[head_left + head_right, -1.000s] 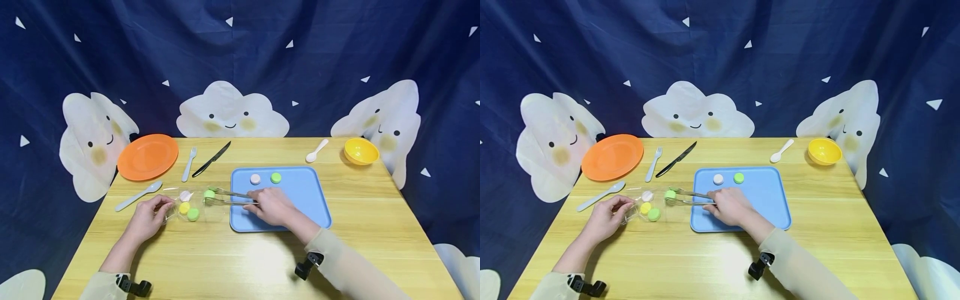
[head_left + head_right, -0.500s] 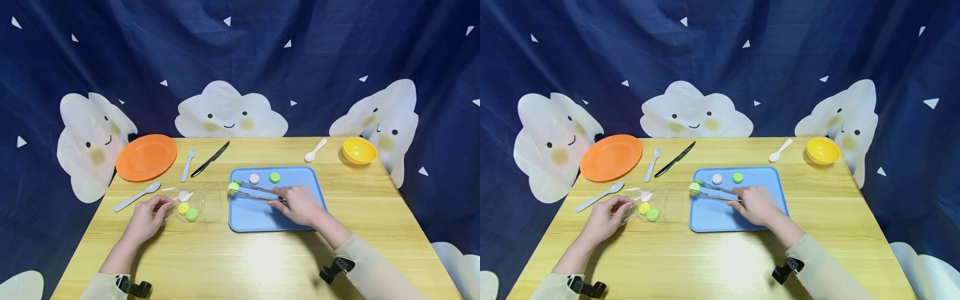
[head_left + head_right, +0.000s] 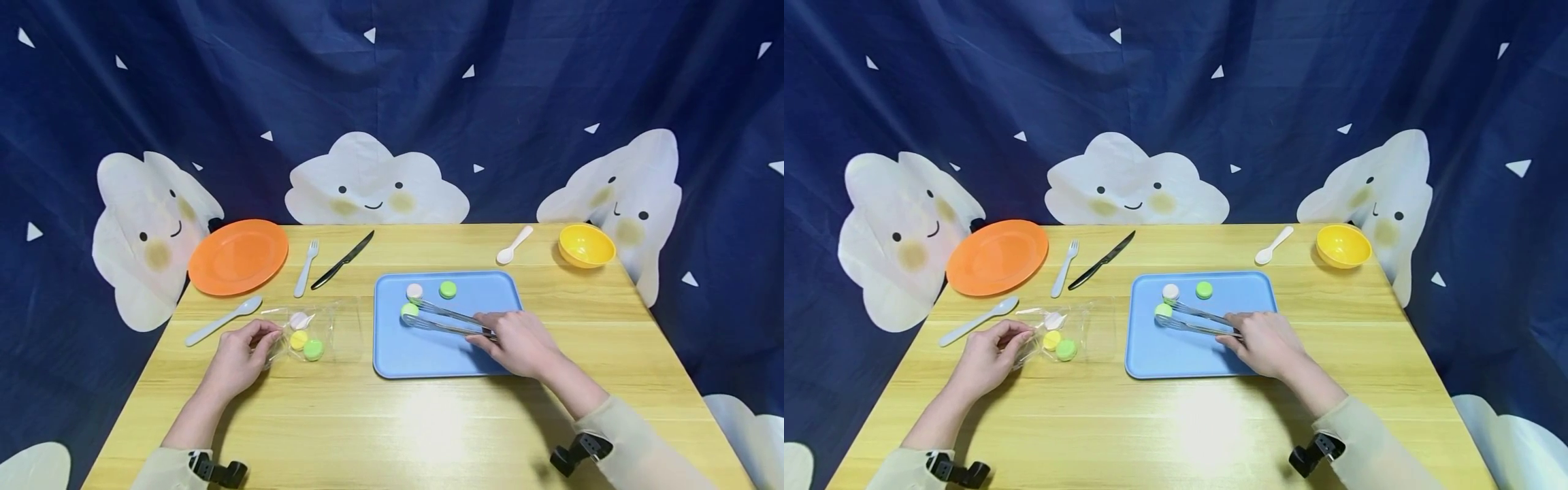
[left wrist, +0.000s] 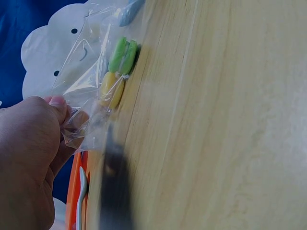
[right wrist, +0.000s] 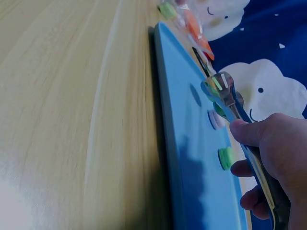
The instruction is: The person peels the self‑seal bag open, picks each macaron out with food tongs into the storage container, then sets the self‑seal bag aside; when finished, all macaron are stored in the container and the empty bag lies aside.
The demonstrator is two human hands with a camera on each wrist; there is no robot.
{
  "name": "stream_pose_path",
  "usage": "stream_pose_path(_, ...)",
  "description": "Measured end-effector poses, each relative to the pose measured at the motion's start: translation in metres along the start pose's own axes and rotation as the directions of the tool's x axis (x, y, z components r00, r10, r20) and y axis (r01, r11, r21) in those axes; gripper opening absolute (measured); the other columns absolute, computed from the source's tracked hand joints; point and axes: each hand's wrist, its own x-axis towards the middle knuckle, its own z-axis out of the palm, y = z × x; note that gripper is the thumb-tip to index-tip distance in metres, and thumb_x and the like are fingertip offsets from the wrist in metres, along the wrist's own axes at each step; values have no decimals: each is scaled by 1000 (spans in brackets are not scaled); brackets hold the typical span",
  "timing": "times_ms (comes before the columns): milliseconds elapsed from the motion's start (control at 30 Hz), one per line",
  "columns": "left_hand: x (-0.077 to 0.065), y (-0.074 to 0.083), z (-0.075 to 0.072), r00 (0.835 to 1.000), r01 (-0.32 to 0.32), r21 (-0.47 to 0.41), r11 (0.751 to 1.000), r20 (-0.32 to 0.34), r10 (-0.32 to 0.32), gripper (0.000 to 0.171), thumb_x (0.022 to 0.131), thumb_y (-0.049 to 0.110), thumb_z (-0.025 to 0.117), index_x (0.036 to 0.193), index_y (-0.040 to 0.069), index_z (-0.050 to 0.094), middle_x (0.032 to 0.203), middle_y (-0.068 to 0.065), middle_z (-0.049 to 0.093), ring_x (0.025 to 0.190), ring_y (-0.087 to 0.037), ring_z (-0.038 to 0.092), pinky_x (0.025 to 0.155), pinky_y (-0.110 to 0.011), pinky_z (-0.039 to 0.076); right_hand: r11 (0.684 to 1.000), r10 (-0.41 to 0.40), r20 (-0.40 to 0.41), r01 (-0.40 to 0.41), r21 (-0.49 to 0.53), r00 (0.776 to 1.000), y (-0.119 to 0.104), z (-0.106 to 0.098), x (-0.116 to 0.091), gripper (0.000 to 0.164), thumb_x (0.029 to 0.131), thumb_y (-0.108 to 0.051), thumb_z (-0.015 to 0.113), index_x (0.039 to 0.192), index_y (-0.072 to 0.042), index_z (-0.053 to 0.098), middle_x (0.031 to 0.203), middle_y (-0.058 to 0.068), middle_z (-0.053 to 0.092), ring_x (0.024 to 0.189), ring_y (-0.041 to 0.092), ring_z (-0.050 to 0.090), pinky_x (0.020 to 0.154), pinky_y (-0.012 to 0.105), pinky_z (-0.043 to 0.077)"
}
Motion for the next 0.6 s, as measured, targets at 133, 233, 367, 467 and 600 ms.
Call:
stream_pose_path(133, 0, 0, 0, 1000, 4, -3, 1000, 4, -4, 15, 93, -3, 79, 98, 10, 74, 88, 1, 77, 81, -14, 72, 75, -8, 51, 1000, 15, -5, -15, -5, 1000, 5, -1, -6, 39, 97, -42, 78, 117, -9, 78, 88, 1, 75, 61, 9, 57, 50, 33, 44)
stream_pose_path(233, -1, -1, 0, 1000, 5, -4, 1000, 2, -5, 15, 93, -3, 79, 98, 10, 75, 87, 2, 77, 80, -13, 72, 74, -8, 51, 1000, 24, -8, -24, -11, 1000, 8, -2, -9, 39, 97, -43, 78, 117, -10, 78, 90, 0, 75, 59, 8, 55, 49, 32, 42)
stream_pose_path(367, -1, -2, 0, 1000, -2, 1, 1000, 1, 2, 15, 93, -3, 80, 98, 10, 75, 87, 2, 76, 78, -11, 70, 72, -9, 51, 1000, 23, 3, -23, -10, 1000, 11, -2, -12, 36, 97, -44, 77, 113, -12, 78, 77, -8, 66, 54, 6, 46, 47, 31, 38)
stream_pose_path(467, 0, -2, 0, 1000, -4, 2, 1000, 5, 4, 14, 93, -3, 79, 98, 9, 75, 87, 2, 76, 78, -11, 69, 71, -10, 50, 1000, 21, -4, -22, -8, 1000, 16, -4, -17, 33, 98, -42, 77, 109, -12, 77, 72, -10, 60, 57, 8, 50, 50, 34, 42)
stream_pose_path(600, 0, -2, 0, 1000, -1, -2, 1000, 8, 1, 14, 93, -3, 79, 98, 10, 75, 87, 2, 76, 77, -10, 69, 70, -10, 50, 999, 32, -26, -32, -17, 999, 23, -7, -26, 36, 97, -41, 78, 113, -9, 77, 83, -2, 73, 69, 20, 68, 58, 44, 54)
